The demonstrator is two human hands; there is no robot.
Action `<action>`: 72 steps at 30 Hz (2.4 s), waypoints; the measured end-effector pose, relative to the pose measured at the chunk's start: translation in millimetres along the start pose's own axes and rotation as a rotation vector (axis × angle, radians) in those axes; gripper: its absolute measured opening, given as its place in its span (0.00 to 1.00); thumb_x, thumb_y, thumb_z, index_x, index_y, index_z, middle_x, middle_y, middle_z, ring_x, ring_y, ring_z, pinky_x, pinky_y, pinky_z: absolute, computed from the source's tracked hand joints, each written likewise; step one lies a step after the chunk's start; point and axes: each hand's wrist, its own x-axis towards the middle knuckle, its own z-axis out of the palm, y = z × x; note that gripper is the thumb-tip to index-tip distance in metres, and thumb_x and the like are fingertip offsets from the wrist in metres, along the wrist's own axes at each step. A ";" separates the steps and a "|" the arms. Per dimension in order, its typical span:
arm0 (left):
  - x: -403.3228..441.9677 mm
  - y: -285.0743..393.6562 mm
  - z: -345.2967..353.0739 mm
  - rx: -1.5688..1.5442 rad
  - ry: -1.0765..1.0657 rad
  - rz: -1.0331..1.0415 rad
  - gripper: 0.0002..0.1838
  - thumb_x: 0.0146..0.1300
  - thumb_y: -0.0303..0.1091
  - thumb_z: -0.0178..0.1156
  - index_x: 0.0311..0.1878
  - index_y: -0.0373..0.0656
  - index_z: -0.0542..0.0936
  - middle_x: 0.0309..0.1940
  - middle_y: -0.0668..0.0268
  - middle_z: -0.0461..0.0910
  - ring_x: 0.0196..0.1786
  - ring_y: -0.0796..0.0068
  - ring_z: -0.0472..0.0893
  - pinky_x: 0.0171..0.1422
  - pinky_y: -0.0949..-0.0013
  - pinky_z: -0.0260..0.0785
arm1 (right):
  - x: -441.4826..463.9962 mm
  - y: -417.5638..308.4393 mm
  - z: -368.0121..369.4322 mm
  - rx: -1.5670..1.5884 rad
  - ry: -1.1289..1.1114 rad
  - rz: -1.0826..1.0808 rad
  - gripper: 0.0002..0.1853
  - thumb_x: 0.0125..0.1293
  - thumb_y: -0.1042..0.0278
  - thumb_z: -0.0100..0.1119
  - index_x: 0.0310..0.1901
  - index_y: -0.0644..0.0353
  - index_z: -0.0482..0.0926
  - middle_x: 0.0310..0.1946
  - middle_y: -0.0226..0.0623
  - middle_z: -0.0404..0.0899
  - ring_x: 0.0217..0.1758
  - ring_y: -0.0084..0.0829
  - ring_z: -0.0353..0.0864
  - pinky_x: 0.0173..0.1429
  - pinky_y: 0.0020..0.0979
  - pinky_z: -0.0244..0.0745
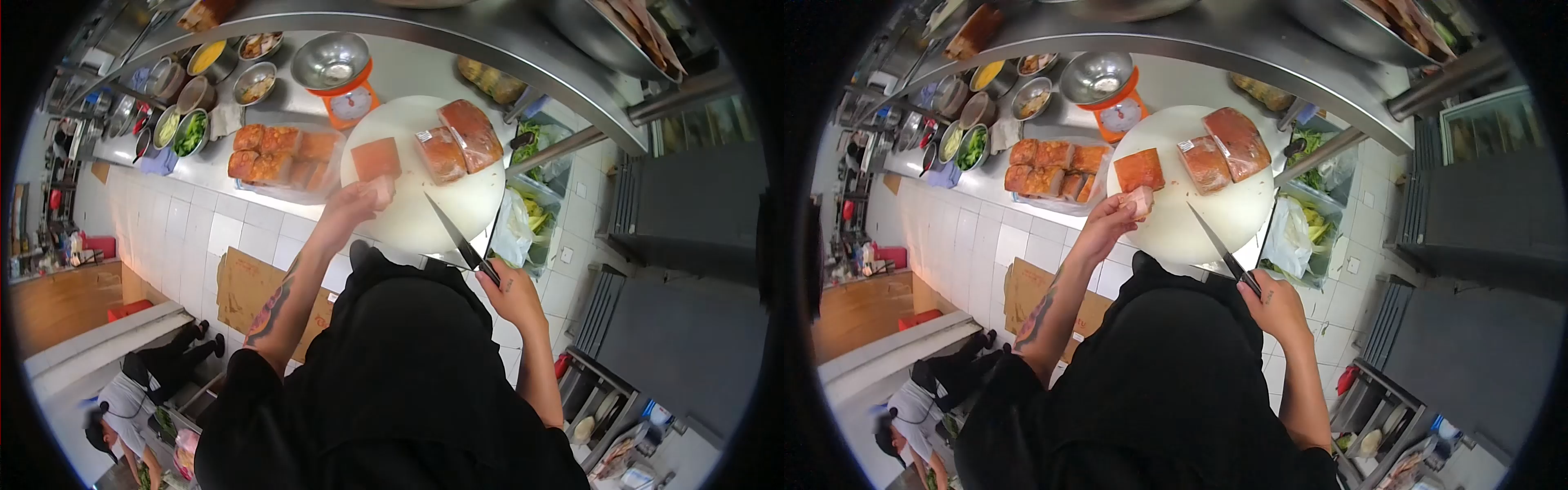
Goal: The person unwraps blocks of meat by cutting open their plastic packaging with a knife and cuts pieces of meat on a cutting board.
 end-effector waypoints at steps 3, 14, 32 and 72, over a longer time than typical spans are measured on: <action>27.4 -9.8 -28.3 0.316 -0.072 0.142 0.18 0.78 0.31 0.67 0.67 0.39 0.80 0.57 0.66 0.89 0.51 0.78 0.87 0.55 0.71 0.77 | 7.4 -7.0 -2.3 0.017 -0.041 -0.019 0.15 0.77 0.55 0.66 0.47 0.60 0.83 0.29 0.55 0.86 0.37 0.63 0.87 0.44 0.54 0.79; -2.2 -34.9 3.8 0.888 0.280 0.480 0.10 0.74 0.32 0.71 0.49 0.35 0.86 0.38 0.62 0.90 0.35 0.73 0.87 0.41 0.67 0.80 | 25.3 -43.2 36.8 0.189 0.209 -0.232 0.16 0.79 0.63 0.62 0.60 0.64 0.78 0.35 0.57 0.88 0.37 0.61 0.89 0.42 0.51 0.82; -25.5 -56.0 9.4 0.801 0.429 0.527 0.11 0.66 0.28 0.75 0.46 0.35 0.84 0.36 0.60 0.87 0.36 0.68 0.87 0.42 0.65 0.81 | 72.7 -133.9 54.5 -0.116 0.197 -0.501 0.14 0.79 0.63 0.62 0.54 0.67 0.78 0.38 0.59 0.89 0.37 0.55 0.92 0.37 0.51 0.85; -39.1 122.4 79.5 0.893 -0.007 1.112 0.12 0.65 0.14 0.65 0.48 0.38 0.90 0.46 0.57 0.91 0.48 0.62 0.90 0.53 0.63 0.83 | 26.2 -4.0 28.5 -0.023 0.109 -0.067 0.18 0.77 0.50 0.64 0.58 0.52 0.85 0.33 0.55 0.89 0.40 0.61 0.89 0.47 0.56 0.84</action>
